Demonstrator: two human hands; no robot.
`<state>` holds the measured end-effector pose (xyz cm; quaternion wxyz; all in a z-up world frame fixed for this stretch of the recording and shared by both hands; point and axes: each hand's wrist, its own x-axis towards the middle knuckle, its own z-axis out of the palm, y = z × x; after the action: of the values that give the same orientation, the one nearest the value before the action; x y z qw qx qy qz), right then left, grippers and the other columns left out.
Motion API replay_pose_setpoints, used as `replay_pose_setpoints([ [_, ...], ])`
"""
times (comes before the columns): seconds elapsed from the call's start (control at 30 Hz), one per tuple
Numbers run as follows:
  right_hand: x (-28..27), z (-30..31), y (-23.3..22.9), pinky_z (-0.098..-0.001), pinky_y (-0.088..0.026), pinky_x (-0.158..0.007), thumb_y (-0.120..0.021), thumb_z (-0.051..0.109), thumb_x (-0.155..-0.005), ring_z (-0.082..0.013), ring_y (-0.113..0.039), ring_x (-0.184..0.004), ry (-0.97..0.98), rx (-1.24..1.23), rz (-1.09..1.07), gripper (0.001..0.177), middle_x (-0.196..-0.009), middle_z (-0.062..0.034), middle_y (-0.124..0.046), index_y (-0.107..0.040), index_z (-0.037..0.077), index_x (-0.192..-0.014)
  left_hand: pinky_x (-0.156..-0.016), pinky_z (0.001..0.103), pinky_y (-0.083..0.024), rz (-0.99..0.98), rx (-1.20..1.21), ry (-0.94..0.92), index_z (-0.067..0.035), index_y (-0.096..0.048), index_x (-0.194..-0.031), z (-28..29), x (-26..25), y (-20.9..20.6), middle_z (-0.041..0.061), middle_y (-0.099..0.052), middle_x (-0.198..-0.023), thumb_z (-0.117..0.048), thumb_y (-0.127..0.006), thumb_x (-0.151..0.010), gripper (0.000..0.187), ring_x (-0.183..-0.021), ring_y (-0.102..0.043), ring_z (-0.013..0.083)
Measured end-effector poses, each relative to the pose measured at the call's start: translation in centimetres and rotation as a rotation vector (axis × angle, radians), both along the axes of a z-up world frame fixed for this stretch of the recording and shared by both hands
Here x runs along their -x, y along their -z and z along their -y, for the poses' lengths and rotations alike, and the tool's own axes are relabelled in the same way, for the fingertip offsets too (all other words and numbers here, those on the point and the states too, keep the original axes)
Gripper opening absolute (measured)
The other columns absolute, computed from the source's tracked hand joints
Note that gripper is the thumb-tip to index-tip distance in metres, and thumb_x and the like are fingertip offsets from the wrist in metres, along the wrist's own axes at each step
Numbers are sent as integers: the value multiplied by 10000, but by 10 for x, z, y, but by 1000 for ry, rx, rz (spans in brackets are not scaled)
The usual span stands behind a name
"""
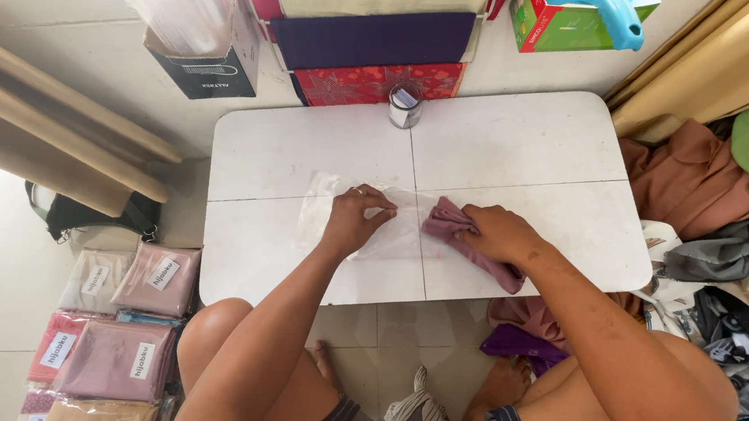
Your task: Lint rolling, folding, and packing a hijab into a plastic bag for shipping
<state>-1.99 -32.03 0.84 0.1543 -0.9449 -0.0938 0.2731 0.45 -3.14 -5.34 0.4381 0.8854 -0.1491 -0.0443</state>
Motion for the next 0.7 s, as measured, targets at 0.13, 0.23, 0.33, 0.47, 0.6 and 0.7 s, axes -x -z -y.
replay_pose_setpoints([
  [0.13, -5, 0, 5, -571, -567, -870, -552, 324, -925, -479, -704, -1059, 73, -76, -4, 401, -1060, -274, -735, -648, 38, -1189, -1026, 433, -476, -104, 194, -68, -253, -815, -989, -1, -2, -7, 7, -726, -1049, -215, -785, -923, 82, -1062, -654, 217],
  [0.23, -11, 0, 6, -585, -544, -884, -556, 371, -915, -509, -677, -1080, 186, -195, -21, 440, -1047, -312, -721, -666, 2, -1128, -1040, 398, -459, -155, 285, -93, -269, -822, -993, -2, -2, -5, -8, -720, -1070, -239, -807, -915, 85, -1099, -642, 195],
  [0.33, -19, 3, 8, -574, -528, -903, -589, 453, -896, -487, -674, -1097, 255, -243, -6, 477, -1033, -303, -723, -693, 17, -1059, -1032, 349, -431, -184, 305, -82, -276, -821, -1019, -4, -4, -3, -17, -717, -1091, -255, -807, -923, 98, -1108, -621, 159],
  [0.47, -22, 5, 4, -541, -555, -858, -628, 460, -864, -460, -692, -1061, 299, -211, 37, 468, -989, -263, -739, -735, 57, -1078, -990, 319, -433, -161, 324, -99, -261, -820, -1046, -7, -5, -2, 0, -728, -1089, -242, -802, -924, 125, -1091, -633, 163],
  [0.6, -17, 0, -15, -513, -586, -808, -669, 433, -862, -430, -731, -982, 224, -118, 95, 428, -940, -230, -756, -766, 92, -1101, -987, 314, -428, -161, 333, -103, -267, -821, -1050, -7, -6, 0, -2, -729, -1091, -250, -802, -924, 129, -1095, -630, 156],
  [0.7, -8, -14, -47, -513, -594, -793, -671, 376, -857, -430, -740, -952, 162, -22, 123, 392, -915, -221, -753, -765, 92, -1110, -990, 337, -430, -173, 348, -96, -231, -821, -1052, -3, -3, -11, 27, -730, -1089, -220, -793, -931, 124, -1092, -634, 181],
])
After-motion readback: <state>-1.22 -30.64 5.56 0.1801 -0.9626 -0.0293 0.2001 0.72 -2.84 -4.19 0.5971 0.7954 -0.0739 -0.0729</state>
